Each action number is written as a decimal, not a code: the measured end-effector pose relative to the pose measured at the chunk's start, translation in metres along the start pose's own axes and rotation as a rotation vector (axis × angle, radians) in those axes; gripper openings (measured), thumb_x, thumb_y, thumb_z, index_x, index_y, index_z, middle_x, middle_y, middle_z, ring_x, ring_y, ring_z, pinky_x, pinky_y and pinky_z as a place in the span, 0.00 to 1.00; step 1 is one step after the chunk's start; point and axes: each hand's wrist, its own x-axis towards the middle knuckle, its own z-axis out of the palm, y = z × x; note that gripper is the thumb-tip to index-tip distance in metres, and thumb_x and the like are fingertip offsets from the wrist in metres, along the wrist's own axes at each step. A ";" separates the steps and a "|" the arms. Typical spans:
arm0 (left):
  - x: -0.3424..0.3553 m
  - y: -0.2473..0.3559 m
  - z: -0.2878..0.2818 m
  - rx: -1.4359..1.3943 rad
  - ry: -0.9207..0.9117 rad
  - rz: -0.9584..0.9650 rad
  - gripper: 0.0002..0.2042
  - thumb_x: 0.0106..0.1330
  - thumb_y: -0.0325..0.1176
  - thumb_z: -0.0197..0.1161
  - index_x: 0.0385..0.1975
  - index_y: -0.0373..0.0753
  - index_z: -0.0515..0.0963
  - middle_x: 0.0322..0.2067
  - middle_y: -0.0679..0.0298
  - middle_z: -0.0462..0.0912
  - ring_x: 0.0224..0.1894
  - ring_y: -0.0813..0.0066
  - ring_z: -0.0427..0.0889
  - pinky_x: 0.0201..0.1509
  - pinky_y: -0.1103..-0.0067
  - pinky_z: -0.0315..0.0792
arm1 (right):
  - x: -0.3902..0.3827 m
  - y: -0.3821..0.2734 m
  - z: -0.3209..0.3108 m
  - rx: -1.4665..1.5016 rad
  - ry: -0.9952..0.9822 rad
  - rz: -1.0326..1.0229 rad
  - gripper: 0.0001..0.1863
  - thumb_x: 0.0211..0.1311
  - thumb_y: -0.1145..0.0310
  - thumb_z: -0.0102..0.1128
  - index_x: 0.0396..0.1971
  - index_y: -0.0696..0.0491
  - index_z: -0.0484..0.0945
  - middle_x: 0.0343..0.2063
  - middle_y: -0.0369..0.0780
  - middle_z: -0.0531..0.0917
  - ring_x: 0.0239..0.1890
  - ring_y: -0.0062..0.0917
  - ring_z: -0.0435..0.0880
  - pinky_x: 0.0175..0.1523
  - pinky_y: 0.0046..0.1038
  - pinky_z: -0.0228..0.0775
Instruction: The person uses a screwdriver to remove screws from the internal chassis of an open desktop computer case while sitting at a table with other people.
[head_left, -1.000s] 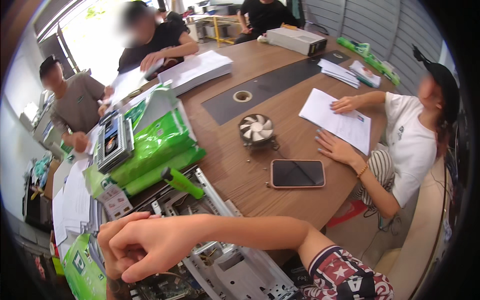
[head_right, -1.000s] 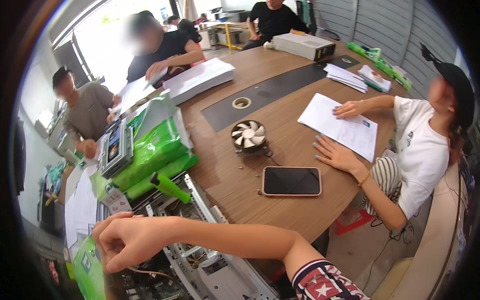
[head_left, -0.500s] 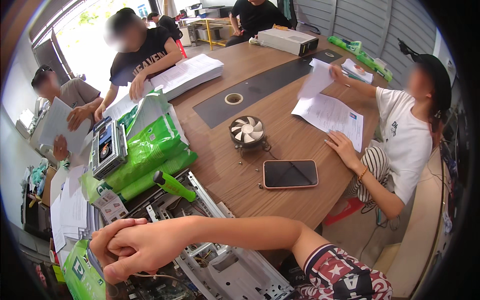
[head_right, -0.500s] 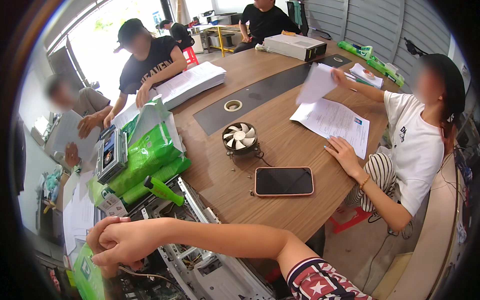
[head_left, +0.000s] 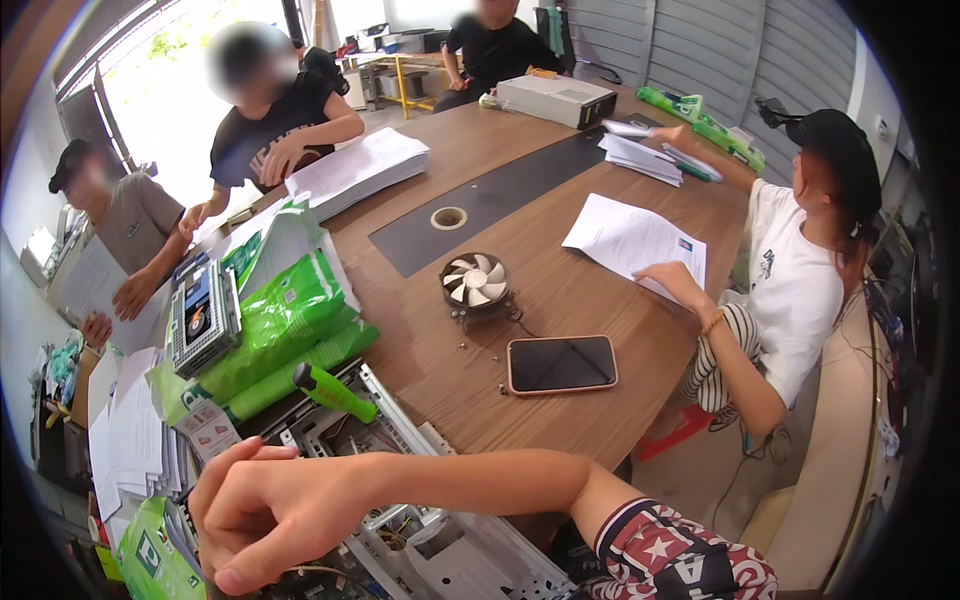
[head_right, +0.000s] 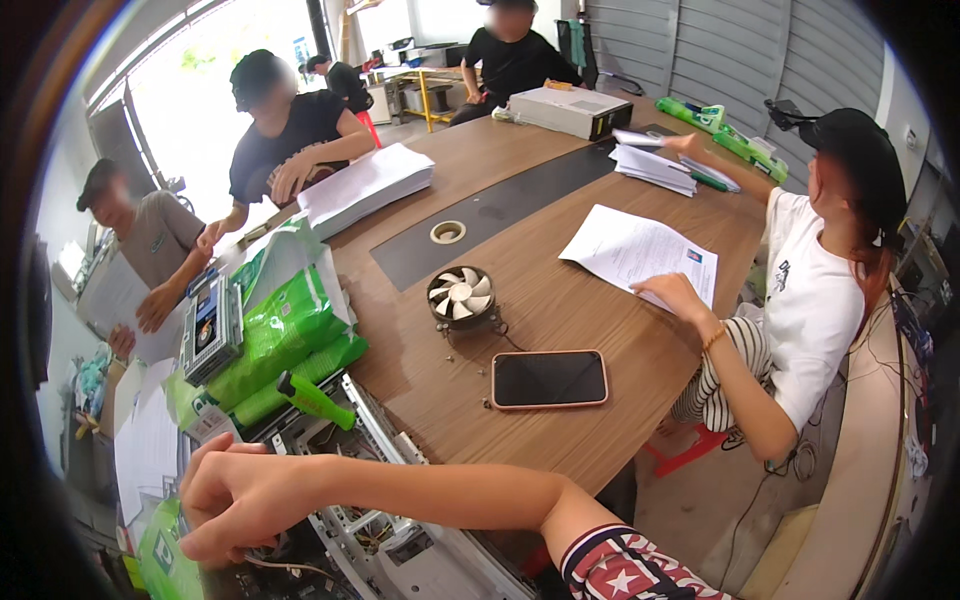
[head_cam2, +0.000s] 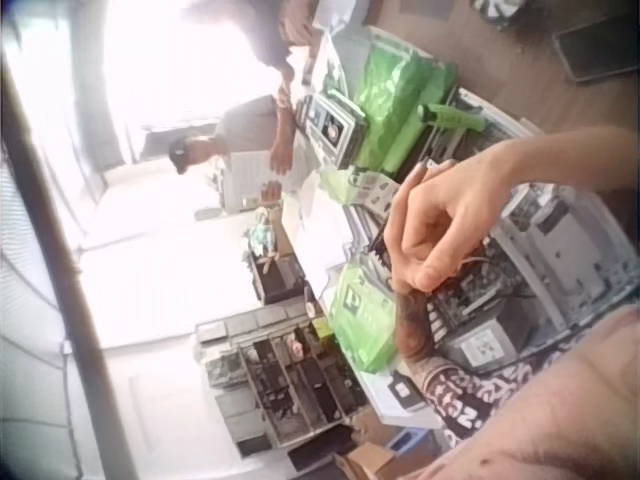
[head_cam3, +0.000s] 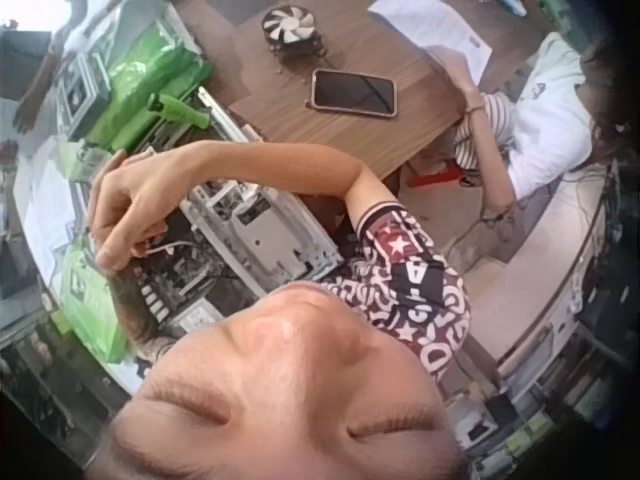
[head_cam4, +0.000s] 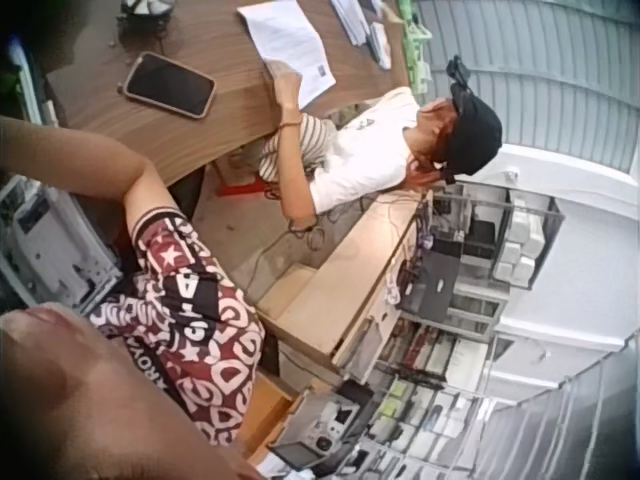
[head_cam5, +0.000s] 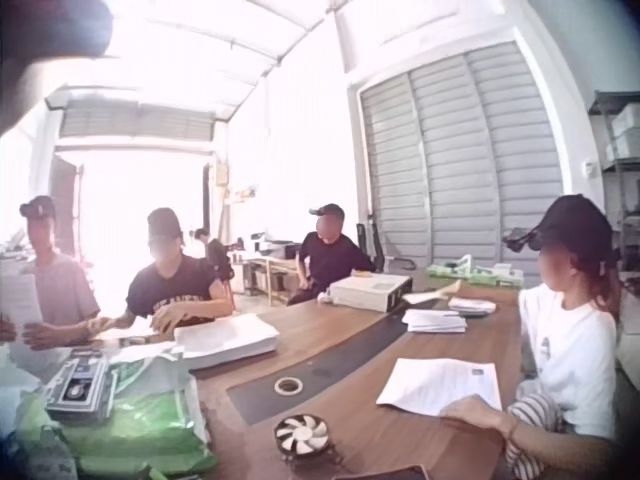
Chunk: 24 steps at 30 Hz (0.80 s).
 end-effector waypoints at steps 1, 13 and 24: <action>0.003 -0.004 -0.002 -0.059 0.033 -0.009 0.41 0.56 0.61 0.69 0.56 0.30 0.68 0.48 0.46 0.77 0.47 0.64 0.81 0.53 0.74 0.74 | -0.001 0.000 -0.002 -0.009 0.044 -0.088 0.25 0.65 0.53 0.66 0.16 0.54 0.69 0.20 0.36 0.78 0.26 0.24 0.79 0.29 0.29 0.65; -0.013 -0.020 -0.049 -0.537 -0.045 0.170 0.19 0.55 0.37 0.63 0.44 0.33 0.76 0.44 0.51 0.75 0.39 0.63 0.78 0.46 0.74 0.72 | -0.009 0.026 -0.018 -0.948 0.210 0.182 0.23 0.52 0.56 0.71 0.37 0.60 0.77 0.33 0.48 0.86 0.40 0.43 0.86 0.46 0.39 0.77; 0.012 0.000 -0.018 -0.387 -0.401 0.221 0.07 0.56 0.35 0.61 0.28 0.39 0.79 0.37 0.56 0.80 0.32 0.66 0.78 0.38 0.75 0.71 | -0.006 0.016 -0.020 -0.665 0.032 0.109 0.03 0.45 0.67 0.69 0.20 0.48 0.84 0.26 0.38 0.88 0.34 0.35 0.88 0.40 0.35 0.79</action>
